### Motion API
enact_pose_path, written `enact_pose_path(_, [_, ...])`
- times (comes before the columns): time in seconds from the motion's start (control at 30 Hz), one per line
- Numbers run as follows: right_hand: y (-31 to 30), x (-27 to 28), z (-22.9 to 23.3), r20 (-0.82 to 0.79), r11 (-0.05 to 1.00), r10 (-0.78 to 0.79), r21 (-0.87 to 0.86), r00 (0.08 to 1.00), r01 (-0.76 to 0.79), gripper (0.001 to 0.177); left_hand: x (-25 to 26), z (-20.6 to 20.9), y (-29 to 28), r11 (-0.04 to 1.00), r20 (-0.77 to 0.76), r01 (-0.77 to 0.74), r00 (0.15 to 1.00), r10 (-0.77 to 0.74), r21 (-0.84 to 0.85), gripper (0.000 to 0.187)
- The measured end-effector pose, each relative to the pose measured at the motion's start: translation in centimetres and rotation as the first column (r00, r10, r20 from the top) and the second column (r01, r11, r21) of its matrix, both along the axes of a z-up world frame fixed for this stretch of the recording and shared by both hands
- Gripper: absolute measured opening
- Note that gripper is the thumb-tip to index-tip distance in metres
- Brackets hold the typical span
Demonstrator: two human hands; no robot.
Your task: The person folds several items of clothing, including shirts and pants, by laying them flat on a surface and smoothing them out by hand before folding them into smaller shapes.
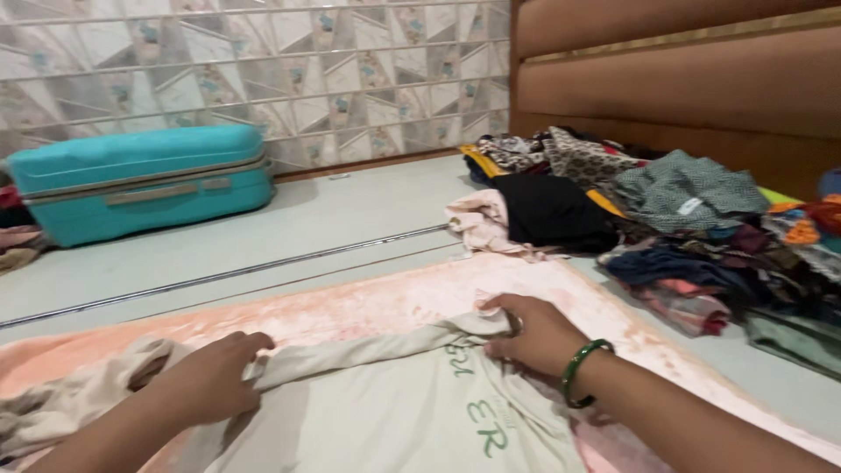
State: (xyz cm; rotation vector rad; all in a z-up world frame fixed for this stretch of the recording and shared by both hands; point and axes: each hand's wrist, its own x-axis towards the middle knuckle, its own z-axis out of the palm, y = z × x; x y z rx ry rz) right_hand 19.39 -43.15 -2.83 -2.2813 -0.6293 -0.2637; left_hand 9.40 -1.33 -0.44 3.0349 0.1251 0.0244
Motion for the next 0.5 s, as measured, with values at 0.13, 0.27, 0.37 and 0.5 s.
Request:
enact_pose_path(0.13, [0.7,-2.3,3.1,-0.337,0.976,-0.083,0.161,0.938,0.144,0.015,0.4,1.1,0.1,1.000,-0.069,0.020,0.997,-0.021,-0.019,0.070])
enact_pose_path(0.27, [0.6,-3.9,5.9,-0.080,0.999,-0.030,-0.015,0.996,0.029,0.020,0.8,0.9,1.3,0.934,-0.076,-0.178,0.984,0.162,-0.309,0.053])
enact_pose_path(0.37, [0.7,-5.6,6.5,-0.368,0.884,0.320,-0.215,0.873,-0.415,0.026,1.3,-0.6,3.4,0.932,0.092,-0.124,0.982,0.164,-0.340,0.045])
enact_pose_path(0.5, [1.5,-6.5,5.9,-0.381,0.877,0.183,-0.354,0.906,-0.326,0.045,2.0,-1.9,5.3,0.969,0.074,-0.031,0.996,0.051,-0.243,0.052])
